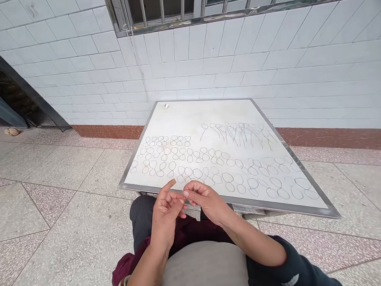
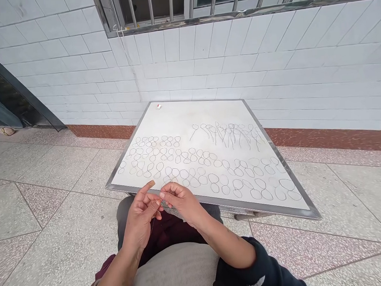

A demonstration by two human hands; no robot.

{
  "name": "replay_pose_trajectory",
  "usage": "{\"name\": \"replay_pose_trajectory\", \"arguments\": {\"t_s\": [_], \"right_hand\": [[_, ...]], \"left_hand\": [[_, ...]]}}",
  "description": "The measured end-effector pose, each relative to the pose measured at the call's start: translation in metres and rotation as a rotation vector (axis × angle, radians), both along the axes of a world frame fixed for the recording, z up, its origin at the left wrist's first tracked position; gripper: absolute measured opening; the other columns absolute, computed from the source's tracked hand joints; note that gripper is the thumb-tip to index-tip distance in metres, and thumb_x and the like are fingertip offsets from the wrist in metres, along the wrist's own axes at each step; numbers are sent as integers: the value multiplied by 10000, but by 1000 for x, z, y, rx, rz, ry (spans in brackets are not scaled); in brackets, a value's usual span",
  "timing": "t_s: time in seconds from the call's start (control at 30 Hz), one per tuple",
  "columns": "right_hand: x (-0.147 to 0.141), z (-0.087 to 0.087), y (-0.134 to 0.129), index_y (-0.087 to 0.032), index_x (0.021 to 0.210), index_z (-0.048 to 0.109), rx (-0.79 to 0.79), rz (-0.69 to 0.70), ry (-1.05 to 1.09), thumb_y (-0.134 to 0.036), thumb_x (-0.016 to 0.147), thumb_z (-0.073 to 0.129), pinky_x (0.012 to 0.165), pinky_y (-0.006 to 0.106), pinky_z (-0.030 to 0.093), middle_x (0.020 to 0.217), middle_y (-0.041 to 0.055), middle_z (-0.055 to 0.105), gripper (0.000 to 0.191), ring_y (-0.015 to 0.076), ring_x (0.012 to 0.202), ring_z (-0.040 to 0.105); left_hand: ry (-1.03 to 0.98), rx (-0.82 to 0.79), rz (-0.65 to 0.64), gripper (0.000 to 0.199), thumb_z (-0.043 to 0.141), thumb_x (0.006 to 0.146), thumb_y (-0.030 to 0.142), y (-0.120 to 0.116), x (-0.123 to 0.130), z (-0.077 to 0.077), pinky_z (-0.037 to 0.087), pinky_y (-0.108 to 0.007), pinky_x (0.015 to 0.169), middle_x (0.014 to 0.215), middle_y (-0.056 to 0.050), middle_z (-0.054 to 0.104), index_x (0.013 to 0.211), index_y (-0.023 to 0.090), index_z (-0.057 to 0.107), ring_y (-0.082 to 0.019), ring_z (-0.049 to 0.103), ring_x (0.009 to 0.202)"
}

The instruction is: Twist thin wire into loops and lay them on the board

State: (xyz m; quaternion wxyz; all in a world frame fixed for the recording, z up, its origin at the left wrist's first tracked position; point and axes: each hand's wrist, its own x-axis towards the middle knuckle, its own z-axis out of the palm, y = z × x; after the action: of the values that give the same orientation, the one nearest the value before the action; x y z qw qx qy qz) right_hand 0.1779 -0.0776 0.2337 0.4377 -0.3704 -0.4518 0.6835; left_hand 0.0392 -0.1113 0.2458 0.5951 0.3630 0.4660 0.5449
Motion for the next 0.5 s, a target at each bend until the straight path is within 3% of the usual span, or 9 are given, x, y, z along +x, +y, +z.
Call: {"name": "replay_pose_trajectory", "arguments": {"t_s": [0.4, 0.5], "right_hand": [[-2, 5, -1, -184, 755, 587, -5, 30, 47, -481, 752, 721, 585, 257, 332, 686, -30, 541, 326, 92, 585, 426], [-1, 6, 5, -185, 771, 585, 24, -48, 49, -439, 779, 707, 593, 250, 331, 682, -47, 504, 282, 83, 578, 410]], "left_hand": [[-37, -21, -17, 603, 718, 792, 318, -1, -2, -6, 451, -204, 540, 749, 15, 573, 1344, 229, 493, -110, 548, 664], [-65, -42, -54, 595, 708, 805, 322, -2, -2, -11, 470, -224, 593, 775, 3, 569, 1353, 227, 497, -110, 549, 680]]}}
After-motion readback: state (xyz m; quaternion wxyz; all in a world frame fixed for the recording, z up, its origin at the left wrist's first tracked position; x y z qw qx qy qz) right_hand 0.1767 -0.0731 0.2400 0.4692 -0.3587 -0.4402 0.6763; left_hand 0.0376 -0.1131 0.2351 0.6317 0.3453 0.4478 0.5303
